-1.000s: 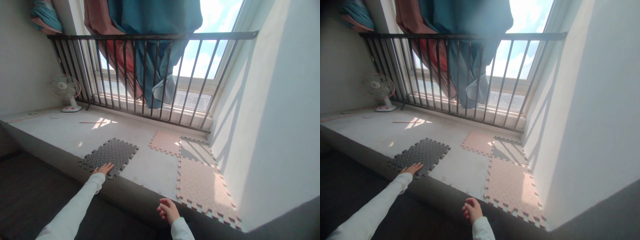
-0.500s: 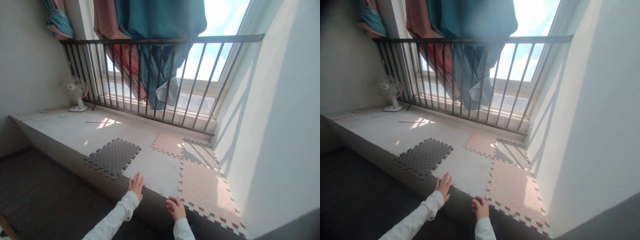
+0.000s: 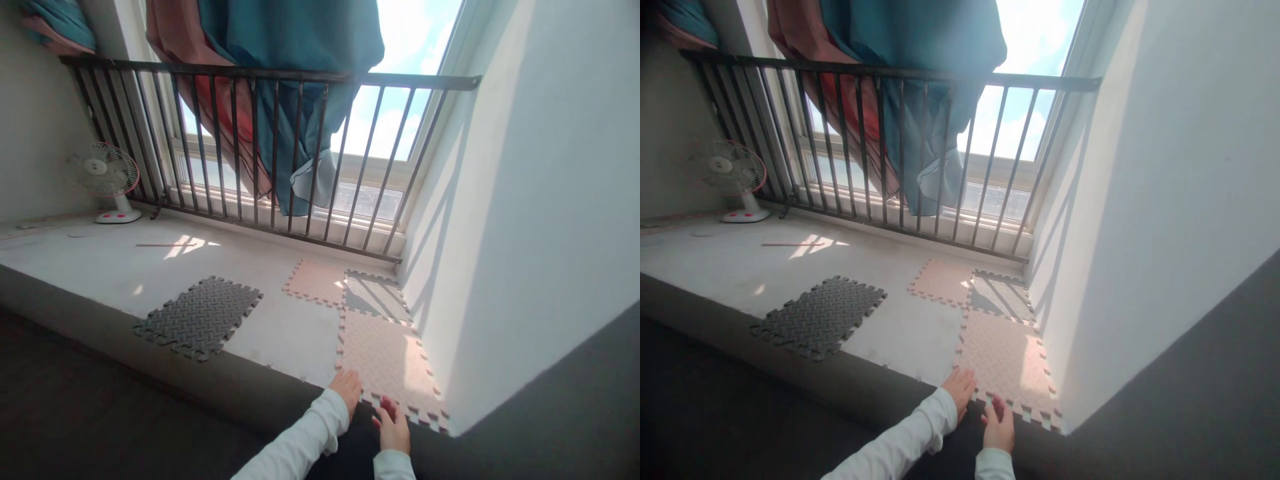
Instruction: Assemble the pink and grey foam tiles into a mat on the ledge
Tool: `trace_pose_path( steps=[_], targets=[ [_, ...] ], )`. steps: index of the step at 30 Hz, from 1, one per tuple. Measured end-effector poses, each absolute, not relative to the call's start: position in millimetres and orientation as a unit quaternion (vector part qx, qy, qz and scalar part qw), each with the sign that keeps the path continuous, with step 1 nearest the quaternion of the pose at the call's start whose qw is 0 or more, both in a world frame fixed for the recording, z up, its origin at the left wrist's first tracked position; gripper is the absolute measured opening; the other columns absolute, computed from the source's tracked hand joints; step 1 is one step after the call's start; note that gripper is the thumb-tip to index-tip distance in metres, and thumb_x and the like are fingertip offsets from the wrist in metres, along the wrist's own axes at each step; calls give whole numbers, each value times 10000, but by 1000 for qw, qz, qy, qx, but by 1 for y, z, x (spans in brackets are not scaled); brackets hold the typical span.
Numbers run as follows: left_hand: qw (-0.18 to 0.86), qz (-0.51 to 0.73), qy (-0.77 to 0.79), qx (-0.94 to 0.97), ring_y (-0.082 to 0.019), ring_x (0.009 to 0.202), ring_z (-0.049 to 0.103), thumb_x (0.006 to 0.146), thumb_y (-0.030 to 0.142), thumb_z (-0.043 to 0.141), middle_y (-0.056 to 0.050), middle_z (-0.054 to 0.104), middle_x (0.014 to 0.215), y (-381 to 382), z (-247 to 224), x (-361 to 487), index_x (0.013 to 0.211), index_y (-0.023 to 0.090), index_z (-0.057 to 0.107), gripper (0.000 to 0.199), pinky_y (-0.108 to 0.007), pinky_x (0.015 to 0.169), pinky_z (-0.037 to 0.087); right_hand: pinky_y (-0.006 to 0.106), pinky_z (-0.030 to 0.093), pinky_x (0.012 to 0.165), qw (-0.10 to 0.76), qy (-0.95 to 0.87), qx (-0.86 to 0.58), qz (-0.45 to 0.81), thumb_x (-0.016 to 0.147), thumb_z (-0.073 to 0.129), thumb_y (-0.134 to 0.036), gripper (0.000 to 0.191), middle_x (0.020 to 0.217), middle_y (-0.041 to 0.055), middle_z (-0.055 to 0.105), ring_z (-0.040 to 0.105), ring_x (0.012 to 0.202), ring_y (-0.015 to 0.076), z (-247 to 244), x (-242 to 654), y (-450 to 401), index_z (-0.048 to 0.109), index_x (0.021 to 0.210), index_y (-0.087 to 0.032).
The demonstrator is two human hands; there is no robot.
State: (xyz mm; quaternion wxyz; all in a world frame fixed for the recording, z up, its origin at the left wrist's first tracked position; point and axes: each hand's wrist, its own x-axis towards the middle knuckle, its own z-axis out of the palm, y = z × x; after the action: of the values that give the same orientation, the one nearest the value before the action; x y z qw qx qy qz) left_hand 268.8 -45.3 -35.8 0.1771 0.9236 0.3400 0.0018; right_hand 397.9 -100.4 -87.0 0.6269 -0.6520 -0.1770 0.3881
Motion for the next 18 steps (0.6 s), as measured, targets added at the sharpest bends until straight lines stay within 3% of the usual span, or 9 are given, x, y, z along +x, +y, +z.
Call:
trace_pose_path(
  steps=[3, 8, 18],
  targets=[
    [185, -23, 361, 914, -291, 1236, 227, 711, 192, 492, -220, 255, 1340, -34, -48, 283, 1240, 1, 327, 586, -459, 1014, 209, 316, 482, 579, 617, -153, -664, 394, 364, 676, -295, 423, 744, 14, 594, 541, 886, 254, -105, 414, -114, 504, 745, -233],
    [174, -5, 387, 905, -271, 1200, 311, 782, 161, 404, -200, 362, 1290, -23, -69, 293, 1188, 27, 418, 427, -427, 987, 282, 334, 489, 637, 622, -142, -656, 403, 358, 666, -276, 376, 704, 21, 595, 564, 827, 246, -127, 417, -126, 519, 700, -223],
    [156, 42, 390, 907, -204, 1138, 414, 801, 91, 384, -143, 469, 1221, -15, -91, 294, 1115, 115, 491, 332, -361, 954, 349, 269, 463, 551, 660, -78, -633, 397, 373, 624, -282, 404, 620, -49, 545, 539, 580, 124, -124, 409, -114, 486, 745, -205]
  ],
)
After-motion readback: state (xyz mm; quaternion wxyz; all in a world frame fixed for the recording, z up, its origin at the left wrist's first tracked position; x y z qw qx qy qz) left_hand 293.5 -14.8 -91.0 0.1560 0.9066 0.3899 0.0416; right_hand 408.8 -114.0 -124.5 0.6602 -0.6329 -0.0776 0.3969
